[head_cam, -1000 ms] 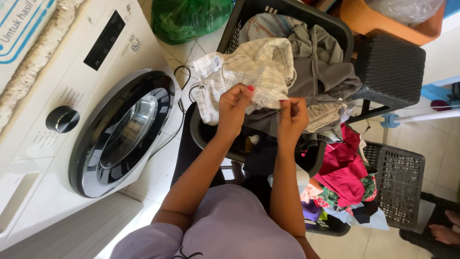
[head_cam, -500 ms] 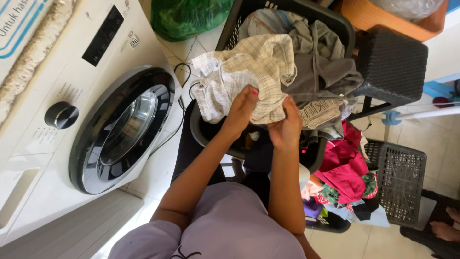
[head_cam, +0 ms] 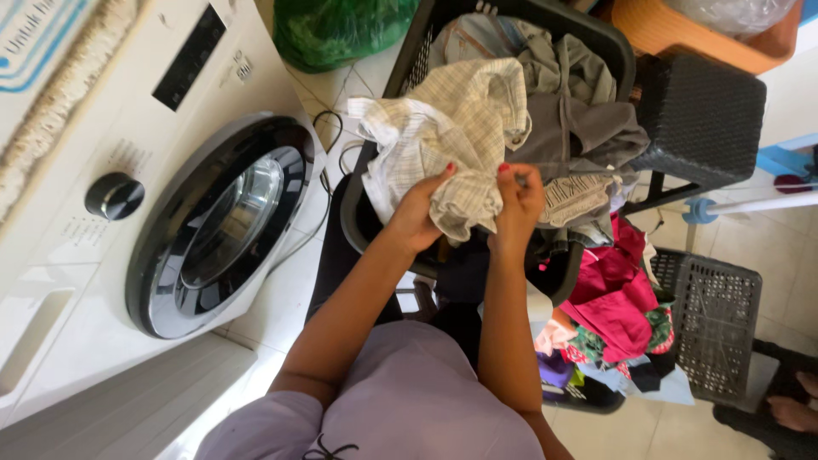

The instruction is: The person sits on the floor beside a washing machine and folds clothes one at a time from a laundry basket, smoothing and aligning each shirt or garment before placing it back into the basket. They work through light and dark garments in sequence, handling each item with both hands.

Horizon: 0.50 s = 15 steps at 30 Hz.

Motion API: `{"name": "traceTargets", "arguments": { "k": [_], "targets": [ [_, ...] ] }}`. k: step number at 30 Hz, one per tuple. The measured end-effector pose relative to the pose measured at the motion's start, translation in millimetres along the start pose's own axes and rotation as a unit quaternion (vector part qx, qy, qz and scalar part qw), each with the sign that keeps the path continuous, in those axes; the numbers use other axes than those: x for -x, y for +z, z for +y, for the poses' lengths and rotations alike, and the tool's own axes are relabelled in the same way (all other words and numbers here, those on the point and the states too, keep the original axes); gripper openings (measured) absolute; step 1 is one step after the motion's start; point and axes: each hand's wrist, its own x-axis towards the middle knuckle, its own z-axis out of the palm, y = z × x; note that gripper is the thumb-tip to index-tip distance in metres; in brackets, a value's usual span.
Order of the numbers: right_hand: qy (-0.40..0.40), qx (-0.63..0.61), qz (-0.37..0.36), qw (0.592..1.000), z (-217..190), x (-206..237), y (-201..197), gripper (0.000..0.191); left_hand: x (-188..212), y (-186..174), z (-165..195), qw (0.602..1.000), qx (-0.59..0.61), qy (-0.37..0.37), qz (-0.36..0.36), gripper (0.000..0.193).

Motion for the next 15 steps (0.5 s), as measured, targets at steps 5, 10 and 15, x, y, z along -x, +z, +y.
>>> {"name": "traceTargets", "arguments": {
  "k": [5, 10, 15],
  "targets": [
    [-0.123, 0.119, -0.006, 0.985, 3, 3, -22, 0.02, 1, -10, 7, 0.981, -0.169, 0.085, -0.045, 0.031],
    [-0.059, 0.376, -0.14, 0.914, -27, 27, -36, 0.025, -2, 0, 0, 0.949, -0.305, 0.076, 0.016, 0.035],
    [-0.137, 0.129, 0.152, 0.97, -129, 58, -73, 0.015, 6, 14, -5, 0.917, -0.396, 0.049, -0.012, 0.076]
  ]
}}
